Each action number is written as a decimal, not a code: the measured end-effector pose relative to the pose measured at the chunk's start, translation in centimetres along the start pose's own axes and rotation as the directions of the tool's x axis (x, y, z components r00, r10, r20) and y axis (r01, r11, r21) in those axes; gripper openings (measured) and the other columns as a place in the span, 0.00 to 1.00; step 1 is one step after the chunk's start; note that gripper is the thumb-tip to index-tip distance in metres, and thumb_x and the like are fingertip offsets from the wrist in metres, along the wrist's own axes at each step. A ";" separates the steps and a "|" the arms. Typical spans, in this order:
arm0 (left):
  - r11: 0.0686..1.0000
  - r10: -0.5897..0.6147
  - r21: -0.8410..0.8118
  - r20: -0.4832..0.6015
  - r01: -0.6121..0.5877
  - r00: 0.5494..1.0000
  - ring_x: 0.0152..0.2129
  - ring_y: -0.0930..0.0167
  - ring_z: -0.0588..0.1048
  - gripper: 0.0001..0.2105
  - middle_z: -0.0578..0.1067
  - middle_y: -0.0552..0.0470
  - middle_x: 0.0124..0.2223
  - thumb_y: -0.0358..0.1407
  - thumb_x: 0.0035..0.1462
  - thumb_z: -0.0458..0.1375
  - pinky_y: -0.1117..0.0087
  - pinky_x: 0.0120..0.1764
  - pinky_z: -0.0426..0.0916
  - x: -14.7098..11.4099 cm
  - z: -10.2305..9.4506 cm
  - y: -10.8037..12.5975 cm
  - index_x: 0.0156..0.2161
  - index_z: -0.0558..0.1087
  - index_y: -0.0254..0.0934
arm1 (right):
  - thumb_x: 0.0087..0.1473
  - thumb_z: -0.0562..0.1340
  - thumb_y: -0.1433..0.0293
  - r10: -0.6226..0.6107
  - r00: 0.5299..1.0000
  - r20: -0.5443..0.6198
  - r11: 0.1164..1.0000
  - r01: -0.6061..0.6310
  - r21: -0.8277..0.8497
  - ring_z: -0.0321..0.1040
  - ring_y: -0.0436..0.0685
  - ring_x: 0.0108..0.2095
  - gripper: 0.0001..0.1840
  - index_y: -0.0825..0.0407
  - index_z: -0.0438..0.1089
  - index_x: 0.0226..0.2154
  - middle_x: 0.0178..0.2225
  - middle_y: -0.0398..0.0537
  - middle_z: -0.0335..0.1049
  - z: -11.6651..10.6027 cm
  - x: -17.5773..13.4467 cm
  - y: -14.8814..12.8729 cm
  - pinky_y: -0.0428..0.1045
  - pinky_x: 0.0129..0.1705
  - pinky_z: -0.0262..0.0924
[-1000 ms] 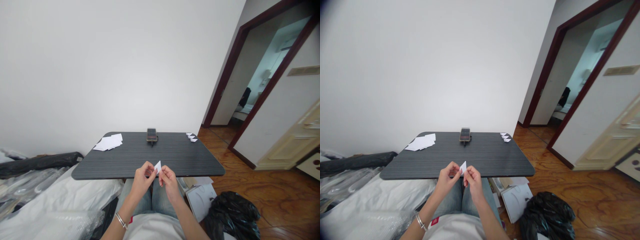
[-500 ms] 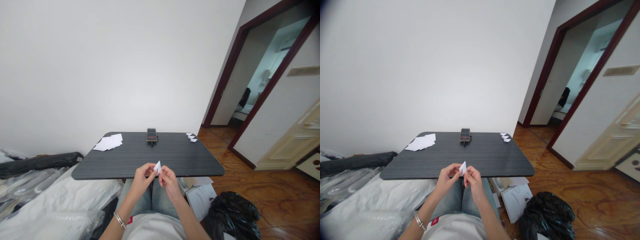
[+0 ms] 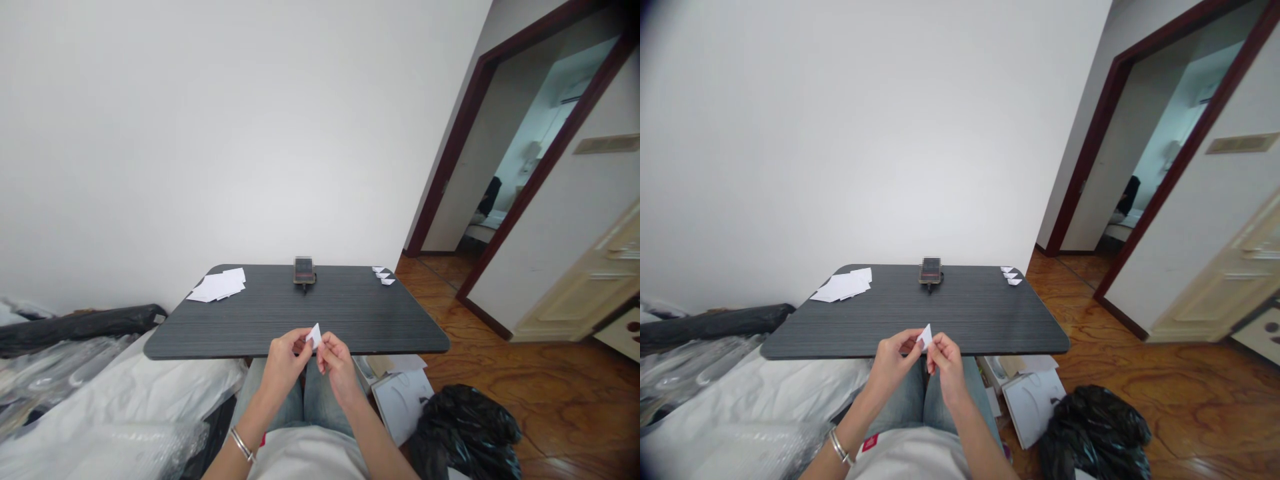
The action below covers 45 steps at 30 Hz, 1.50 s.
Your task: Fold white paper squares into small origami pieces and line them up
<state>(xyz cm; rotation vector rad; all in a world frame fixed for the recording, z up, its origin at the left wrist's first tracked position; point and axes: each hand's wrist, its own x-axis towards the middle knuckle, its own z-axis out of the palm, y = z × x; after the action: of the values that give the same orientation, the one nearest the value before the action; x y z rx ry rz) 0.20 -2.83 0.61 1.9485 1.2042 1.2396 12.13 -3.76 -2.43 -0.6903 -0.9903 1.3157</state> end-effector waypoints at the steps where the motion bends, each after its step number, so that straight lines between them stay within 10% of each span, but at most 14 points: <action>1: 1.000 -0.001 -0.009 0.004 0.001 1.000 0.23 0.71 0.75 0.11 0.77 0.50 0.29 0.33 0.52 0.52 0.73 0.28 0.70 0.0 0.0 0.0 0.39 0.73 0.34 | 0.46 0.62 0.63 0.005 1.000 -0.004 1.000 -0.005 0.010 0.47 0.44 0.13 0.14 0.53 0.59 0.20 0.13 0.35 0.56 0.0 0.0 0.0 0.41 0.16 0.43; 13: 0.995 -0.016 -0.098 0.033 0.019 0.999 0.18 0.76 0.65 0.11 0.71 0.55 0.25 0.30 0.48 0.55 0.78 0.21 0.59 0.4 0.2 0.3 0.39 0.70 0.34 | 0.44 0.63 0.63 0.147 0.987 0.066 0.973 -0.156 0.170 0.46 0.43 0.12 0.15 0.54 0.59 0.20 0.13 0.36 0.56 -0.2 0.2 -0.3 0.40 0.14 0.38; 25: 0.995 -0.029 0.091 -0.045 0.033 0.999 0.20 0.74 0.71 0.11 0.75 0.51 0.28 0.31 0.50 0.52 0.74 0.26 0.66 -0.2 0.3 0.2 0.39 0.72 0.33 | 0.46 0.61 0.63 0.060 0.998 0.001 0.995 -0.060 0.076 0.49 0.43 0.13 0.14 0.53 0.59 0.20 0.13 0.36 0.56 -0.2 0.1 0.4 0.40 0.15 0.44; 45: 0.995 0.007 0.100 -0.014 -0.006 1.000 0.22 0.73 0.71 0.13 0.73 0.50 0.30 0.29 0.49 0.53 0.74 0.27 0.67 -0.4 0.9 0.0 0.41 0.70 0.33 | 0.47 0.58 0.69 -0.322 0.946 -0.026 0.756 0.241 -0.609 0.63 0.49 0.23 0.05 0.53 0.67 0.29 0.27 0.45 0.65 -1.3 0.4 0.5 0.41 0.18 0.58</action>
<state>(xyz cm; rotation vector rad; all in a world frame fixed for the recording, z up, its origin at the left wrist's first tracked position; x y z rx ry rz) 0.93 -3.15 0.05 2.0196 1.2910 1.2198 13.04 -3.12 -3.34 -1.0437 -1.3630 0.6621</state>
